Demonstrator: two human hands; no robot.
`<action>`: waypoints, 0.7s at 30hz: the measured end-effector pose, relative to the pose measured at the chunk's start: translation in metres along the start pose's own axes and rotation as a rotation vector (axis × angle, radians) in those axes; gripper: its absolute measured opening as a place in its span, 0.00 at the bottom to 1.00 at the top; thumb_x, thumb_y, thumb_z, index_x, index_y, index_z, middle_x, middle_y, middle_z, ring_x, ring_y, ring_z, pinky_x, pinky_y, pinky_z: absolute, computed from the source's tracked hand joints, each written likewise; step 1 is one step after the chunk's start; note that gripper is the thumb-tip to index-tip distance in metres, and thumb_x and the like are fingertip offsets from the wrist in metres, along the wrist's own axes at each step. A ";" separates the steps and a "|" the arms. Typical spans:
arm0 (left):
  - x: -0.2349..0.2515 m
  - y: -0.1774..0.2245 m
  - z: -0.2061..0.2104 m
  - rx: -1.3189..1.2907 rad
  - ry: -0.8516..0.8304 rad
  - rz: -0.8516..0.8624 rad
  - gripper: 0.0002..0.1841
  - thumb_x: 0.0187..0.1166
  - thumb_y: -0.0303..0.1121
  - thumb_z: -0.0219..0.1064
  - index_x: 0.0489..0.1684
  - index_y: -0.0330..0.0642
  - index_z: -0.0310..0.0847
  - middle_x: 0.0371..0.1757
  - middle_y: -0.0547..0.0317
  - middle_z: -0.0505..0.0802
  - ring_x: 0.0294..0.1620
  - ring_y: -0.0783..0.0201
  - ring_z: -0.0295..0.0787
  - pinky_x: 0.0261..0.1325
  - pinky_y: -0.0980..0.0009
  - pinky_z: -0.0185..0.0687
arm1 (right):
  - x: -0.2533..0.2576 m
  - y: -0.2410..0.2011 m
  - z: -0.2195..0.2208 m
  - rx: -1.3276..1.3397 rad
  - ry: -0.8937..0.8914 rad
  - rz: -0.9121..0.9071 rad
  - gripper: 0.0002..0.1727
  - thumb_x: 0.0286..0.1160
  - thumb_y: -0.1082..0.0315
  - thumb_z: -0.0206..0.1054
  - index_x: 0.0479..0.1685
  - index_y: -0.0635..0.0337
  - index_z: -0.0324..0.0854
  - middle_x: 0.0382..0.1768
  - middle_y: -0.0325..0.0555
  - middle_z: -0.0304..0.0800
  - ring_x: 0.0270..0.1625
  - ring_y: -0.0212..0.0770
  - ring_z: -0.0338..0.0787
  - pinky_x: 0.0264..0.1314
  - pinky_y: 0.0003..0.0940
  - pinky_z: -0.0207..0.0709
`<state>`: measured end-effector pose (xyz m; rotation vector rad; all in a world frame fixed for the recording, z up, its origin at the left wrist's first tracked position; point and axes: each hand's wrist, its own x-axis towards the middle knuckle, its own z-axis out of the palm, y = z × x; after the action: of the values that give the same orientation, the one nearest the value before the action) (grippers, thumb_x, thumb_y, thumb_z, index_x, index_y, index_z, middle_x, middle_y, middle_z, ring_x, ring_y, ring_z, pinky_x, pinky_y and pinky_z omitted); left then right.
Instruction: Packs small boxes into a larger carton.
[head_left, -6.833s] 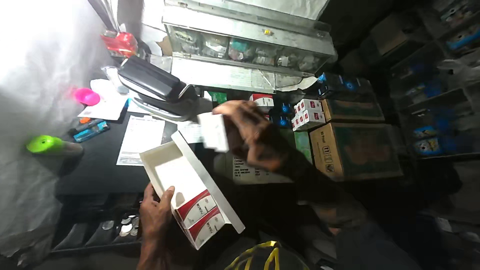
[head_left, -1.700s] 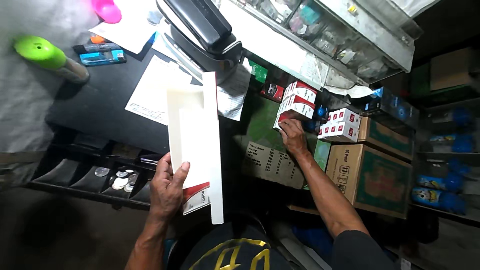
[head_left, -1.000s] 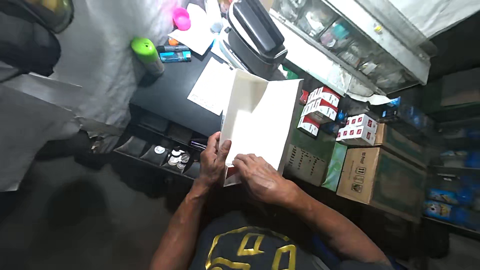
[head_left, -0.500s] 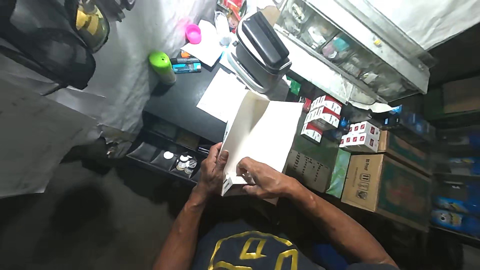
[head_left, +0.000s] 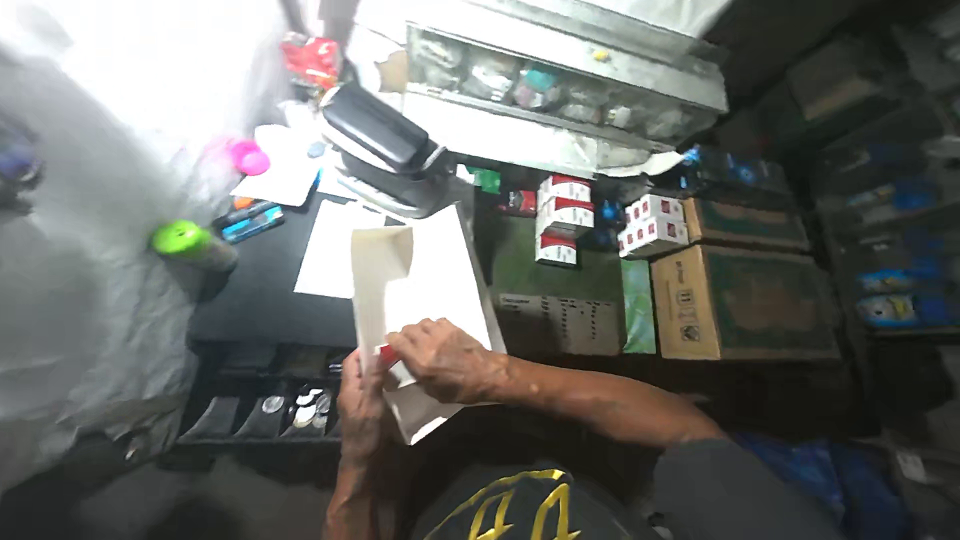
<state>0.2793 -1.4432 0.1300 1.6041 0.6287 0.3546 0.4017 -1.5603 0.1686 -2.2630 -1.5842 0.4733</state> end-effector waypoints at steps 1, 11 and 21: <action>-0.001 0.001 0.000 0.001 0.019 0.022 0.29 0.93 0.45 0.43 0.75 0.22 0.64 0.57 0.52 0.88 0.55 0.80 0.86 0.62 0.78 0.84 | -0.001 0.000 -0.003 0.000 0.020 -0.023 0.37 0.61 0.69 0.77 0.76 0.66 0.74 0.59 0.62 0.88 0.62 0.62 0.88 0.60 0.57 0.81; 0.002 0.004 0.016 0.139 0.236 -0.058 0.30 0.95 0.47 0.40 0.77 0.24 0.63 0.61 0.53 0.85 0.56 0.90 0.81 0.64 0.87 0.77 | -0.107 0.060 -0.112 0.123 0.564 0.002 0.39 0.66 0.63 0.78 0.80 0.70 0.73 0.73 0.59 0.83 0.77 0.47 0.82 0.82 0.38 0.74; 0.014 -0.002 0.032 0.134 0.324 -0.070 0.30 0.95 0.46 0.43 0.77 0.24 0.62 0.62 0.54 0.84 0.57 0.90 0.81 0.65 0.87 0.77 | -0.139 0.252 -0.060 -0.197 0.311 0.492 0.48 0.55 0.75 0.81 0.85 0.67 0.66 0.76 0.67 0.77 0.79 0.69 0.76 0.75 0.59 0.77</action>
<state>0.3085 -1.4603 0.1215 1.6613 0.9706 0.5359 0.5937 -1.7772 0.1185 -2.7201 -0.9557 0.0694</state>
